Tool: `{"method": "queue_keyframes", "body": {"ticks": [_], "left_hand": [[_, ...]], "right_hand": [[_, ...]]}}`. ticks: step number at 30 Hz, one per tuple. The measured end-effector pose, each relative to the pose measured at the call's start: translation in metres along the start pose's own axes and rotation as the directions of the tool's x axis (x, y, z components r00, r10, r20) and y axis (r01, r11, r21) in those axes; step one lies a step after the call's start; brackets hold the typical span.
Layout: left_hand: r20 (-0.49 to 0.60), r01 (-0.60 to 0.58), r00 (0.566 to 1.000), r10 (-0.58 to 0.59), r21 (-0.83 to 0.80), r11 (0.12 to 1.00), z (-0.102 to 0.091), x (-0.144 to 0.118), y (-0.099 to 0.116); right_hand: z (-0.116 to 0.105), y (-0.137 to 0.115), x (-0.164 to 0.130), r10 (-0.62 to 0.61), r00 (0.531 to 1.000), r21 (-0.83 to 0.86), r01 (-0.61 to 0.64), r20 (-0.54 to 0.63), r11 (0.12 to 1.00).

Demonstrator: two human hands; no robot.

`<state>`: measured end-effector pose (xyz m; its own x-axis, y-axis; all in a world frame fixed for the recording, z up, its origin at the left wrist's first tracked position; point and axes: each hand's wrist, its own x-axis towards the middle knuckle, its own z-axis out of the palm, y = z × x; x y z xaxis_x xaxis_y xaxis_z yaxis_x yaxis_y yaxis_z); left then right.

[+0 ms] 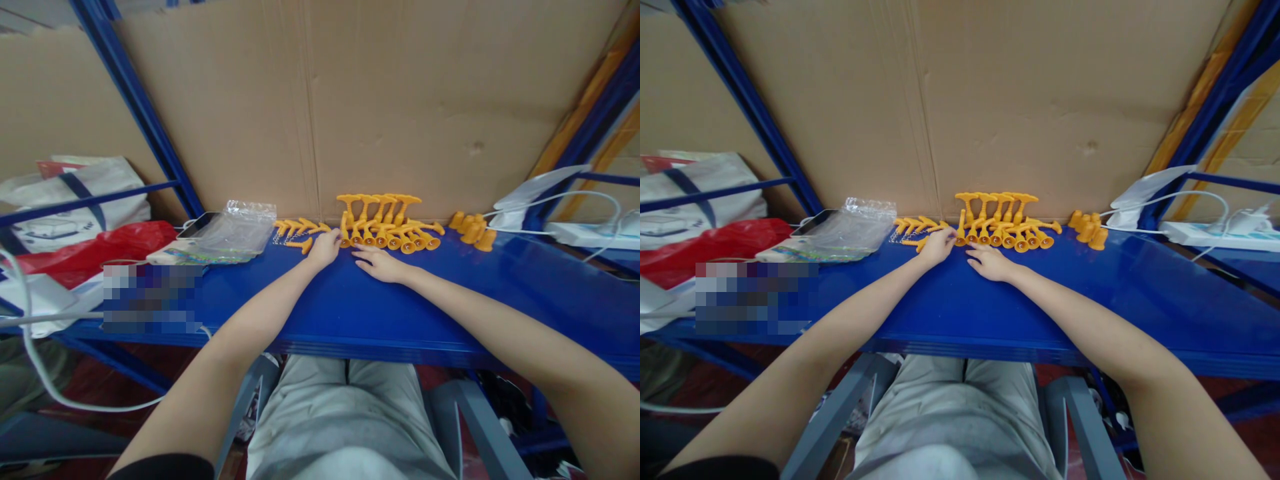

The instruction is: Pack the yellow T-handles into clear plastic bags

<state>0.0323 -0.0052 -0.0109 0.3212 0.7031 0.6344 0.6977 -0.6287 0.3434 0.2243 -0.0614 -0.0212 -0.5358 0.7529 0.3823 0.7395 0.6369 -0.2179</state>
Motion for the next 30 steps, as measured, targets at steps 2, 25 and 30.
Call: {"method": "queue_keyframes", "body": {"ticks": [2,25,30], "left_hand": [[0.04,-0.029,0.999,0.026,0.063,0.998,-0.001,-0.001,0.001],[0.205,-0.109,0.976,0.069,0.191,0.975,-0.018,-0.008,0.022],[0.219,-0.128,0.971,0.093,0.155,0.98,-0.015,-0.009,0.019]], "right_hand": [[-0.001,-0.001,0.0,-0.012,1.0,-0.013,0.013,0.004,1.0],[-0.008,-0.008,0.0,-0.007,0.998,-0.091,0.012,0.065,0.996],[-0.009,-0.009,-0.001,-0.04,0.996,-0.141,0.05,0.074,0.989]]}}
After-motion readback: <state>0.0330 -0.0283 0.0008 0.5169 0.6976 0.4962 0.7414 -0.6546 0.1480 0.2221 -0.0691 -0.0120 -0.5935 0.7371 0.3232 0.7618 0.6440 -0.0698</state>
